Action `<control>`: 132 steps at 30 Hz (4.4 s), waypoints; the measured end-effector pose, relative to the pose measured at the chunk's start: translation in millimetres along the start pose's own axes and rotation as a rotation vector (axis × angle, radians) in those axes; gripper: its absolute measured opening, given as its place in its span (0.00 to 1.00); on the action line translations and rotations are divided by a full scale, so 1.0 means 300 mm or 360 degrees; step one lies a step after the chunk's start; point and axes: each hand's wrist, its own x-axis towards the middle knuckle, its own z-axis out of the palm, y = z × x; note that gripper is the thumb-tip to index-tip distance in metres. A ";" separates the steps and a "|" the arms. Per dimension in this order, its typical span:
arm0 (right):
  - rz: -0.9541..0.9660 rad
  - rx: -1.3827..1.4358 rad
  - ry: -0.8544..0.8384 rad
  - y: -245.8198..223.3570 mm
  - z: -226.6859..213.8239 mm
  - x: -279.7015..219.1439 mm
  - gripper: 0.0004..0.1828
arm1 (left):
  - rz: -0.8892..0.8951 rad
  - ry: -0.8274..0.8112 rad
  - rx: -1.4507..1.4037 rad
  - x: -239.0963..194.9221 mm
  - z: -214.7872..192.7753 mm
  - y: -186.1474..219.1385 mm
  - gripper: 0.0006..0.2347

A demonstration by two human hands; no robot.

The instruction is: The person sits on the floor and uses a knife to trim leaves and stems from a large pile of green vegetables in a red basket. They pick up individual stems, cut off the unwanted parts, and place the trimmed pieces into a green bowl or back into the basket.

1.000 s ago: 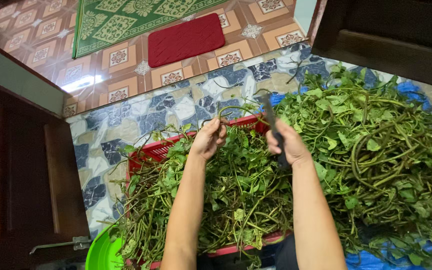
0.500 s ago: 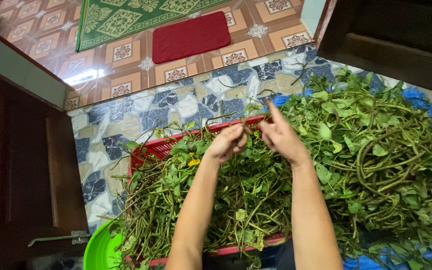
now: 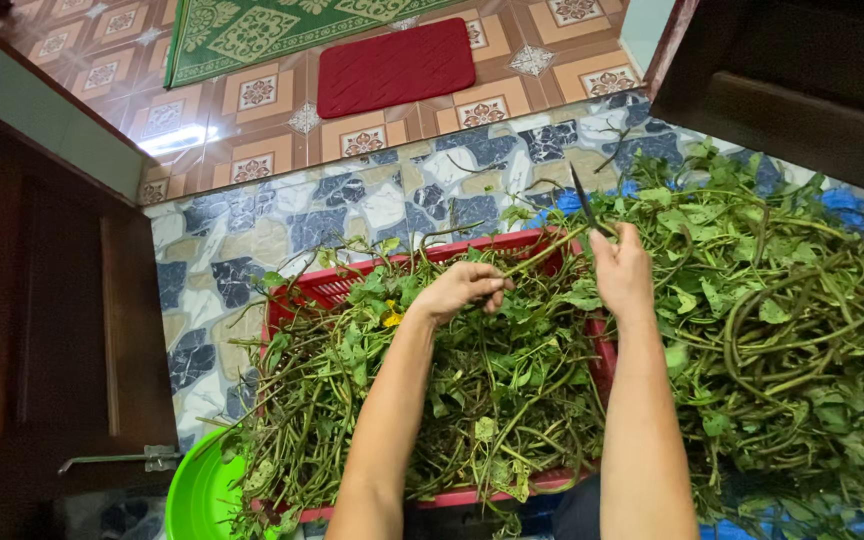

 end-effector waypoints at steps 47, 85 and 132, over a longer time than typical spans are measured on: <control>-0.0466 -0.0271 -0.0511 -0.287 0.078 -0.151 0.41 | 0.0189 0.0246 0.0095 -0.045 -0.026 0.067 0.12; -0.0549 0.0006 0.0000 -0.236 0.008 -0.110 0.25 | 0.0229 0.0297 0.0233 0.003 -0.097 -0.016 0.11; -0.0332 -0.0483 -0.0772 -0.241 0.087 -0.118 0.28 | 0.0214 0.1337 0.1297 -0.032 0.055 0.101 0.10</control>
